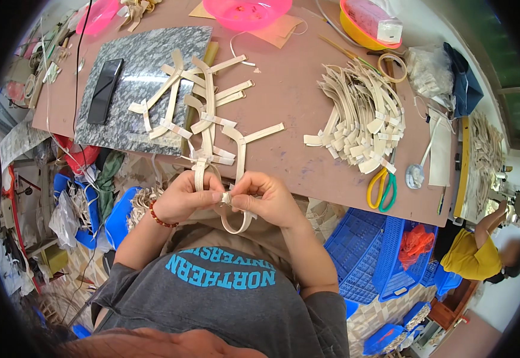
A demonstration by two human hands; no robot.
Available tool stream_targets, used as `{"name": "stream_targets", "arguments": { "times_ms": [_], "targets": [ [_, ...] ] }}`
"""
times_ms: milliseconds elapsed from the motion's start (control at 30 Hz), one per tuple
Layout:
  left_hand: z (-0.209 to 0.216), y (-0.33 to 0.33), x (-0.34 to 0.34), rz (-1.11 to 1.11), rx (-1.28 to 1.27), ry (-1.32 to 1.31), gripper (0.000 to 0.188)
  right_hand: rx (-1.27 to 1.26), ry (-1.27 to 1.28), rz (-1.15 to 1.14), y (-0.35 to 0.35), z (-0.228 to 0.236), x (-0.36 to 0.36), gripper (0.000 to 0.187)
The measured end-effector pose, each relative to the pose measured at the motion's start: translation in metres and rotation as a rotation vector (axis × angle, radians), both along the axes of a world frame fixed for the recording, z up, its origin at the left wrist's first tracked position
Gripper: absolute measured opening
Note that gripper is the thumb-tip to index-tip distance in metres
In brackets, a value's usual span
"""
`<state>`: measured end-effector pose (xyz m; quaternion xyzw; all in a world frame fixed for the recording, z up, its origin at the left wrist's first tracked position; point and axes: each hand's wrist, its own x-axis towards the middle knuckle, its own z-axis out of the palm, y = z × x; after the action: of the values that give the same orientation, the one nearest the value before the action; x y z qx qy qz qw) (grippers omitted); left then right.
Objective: The person sits at a workbench and repeatedly picks up beige fabric straps, folds them, and cuts them into smaller pieces using yellow-handled scissors. The cut pieces are placed into a blue basket on the table. The workspace is cluttered with piles of straps and other materials.
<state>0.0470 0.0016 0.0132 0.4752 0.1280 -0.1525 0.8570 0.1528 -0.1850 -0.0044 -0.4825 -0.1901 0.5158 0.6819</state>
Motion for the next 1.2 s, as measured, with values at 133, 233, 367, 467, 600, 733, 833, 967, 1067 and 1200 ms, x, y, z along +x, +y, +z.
{"name": "stream_targets", "arguments": {
  "times_ms": [133,233,367,467,600,733,833,967,1067,1200],
  "targets": [
    [0.005,0.004,-0.001,-0.131,-0.038,0.047,0.009,0.044,-0.127,0.224,0.004,0.009,0.015,0.011],
    [0.01,0.008,0.001,-0.198,-0.038,0.062,0.007,0.098,-0.142,0.284,0.008,0.012,0.018,0.017],
    [0.005,0.006,-0.003,-0.163,-0.117,0.101,0.005,0.131,-0.055,0.304,0.013,0.018,0.018,0.028],
    [0.005,0.005,-0.004,-0.177,-0.121,0.094,0.004,0.133,-0.064,0.32,0.014,0.023,0.019,0.031],
    [0.01,0.002,-0.006,-0.168,-0.051,0.008,0.004,0.062,-0.074,0.347,0.015,0.031,0.02,0.027],
    [0.011,-0.001,-0.01,0.118,0.12,-0.006,0.005,-0.123,-1.026,0.011,0.021,0.042,0.01,0.027],
    [0.015,-0.014,-0.014,0.252,0.408,-0.133,0.007,-0.083,-1.466,-0.298,0.027,0.046,0.0,0.027],
    [0.015,-0.02,-0.017,0.284,0.687,-0.224,0.009,-0.049,-1.619,-0.464,0.021,0.027,-0.014,0.022],
    [0.016,-0.02,-0.013,0.284,0.929,-0.336,0.013,-0.004,-1.639,-0.506,0.019,0.023,-0.026,0.019],
    [0.01,-0.016,-0.014,0.283,0.955,-0.432,0.015,-0.022,-1.11,-0.57,0.019,0.02,-0.032,0.016]
  ]
}}
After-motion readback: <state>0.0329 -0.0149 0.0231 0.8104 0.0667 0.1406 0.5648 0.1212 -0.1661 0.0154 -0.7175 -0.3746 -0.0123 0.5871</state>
